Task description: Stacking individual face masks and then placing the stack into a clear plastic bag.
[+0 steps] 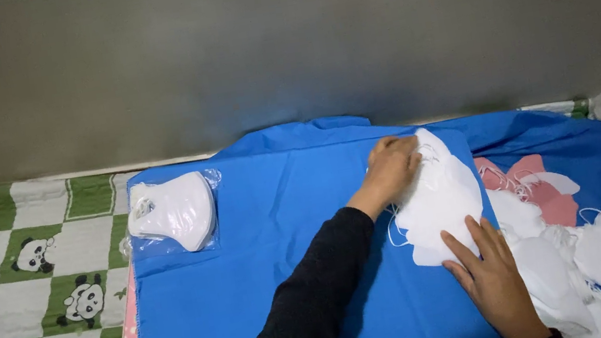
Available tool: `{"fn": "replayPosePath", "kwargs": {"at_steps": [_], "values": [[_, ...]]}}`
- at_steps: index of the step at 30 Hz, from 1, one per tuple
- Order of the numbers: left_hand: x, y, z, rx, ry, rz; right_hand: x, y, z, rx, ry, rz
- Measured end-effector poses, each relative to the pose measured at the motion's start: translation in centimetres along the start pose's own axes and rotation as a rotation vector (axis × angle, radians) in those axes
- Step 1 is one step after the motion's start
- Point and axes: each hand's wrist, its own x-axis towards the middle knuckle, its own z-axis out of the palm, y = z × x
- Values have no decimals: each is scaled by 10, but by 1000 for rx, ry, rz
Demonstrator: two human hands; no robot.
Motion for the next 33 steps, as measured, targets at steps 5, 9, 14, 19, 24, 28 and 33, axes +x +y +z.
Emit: {"fn": "replayPosePath", "kwargs": {"at_steps": [5,9,14,19,24,28,33], "values": [[-16,21,-5,-75,-123,50,16,-12,-12,92,90,-10],[-22,26,-13,-56,-182,95,16,-12,-13,163,99,1],[-24,36,1,10,-242,0,21,-19,-15,163,78,13],[-30,41,6,113,-128,-14,23,-11,-16,186,138,2],[-58,32,-10,278,89,144,-10,59,-43,143,116,297],[-111,35,-52,186,192,192,-54,135,-23,231,27,548],[-177,22,-82,195,199,183,-69,160,8,455,-110,1010]]}}
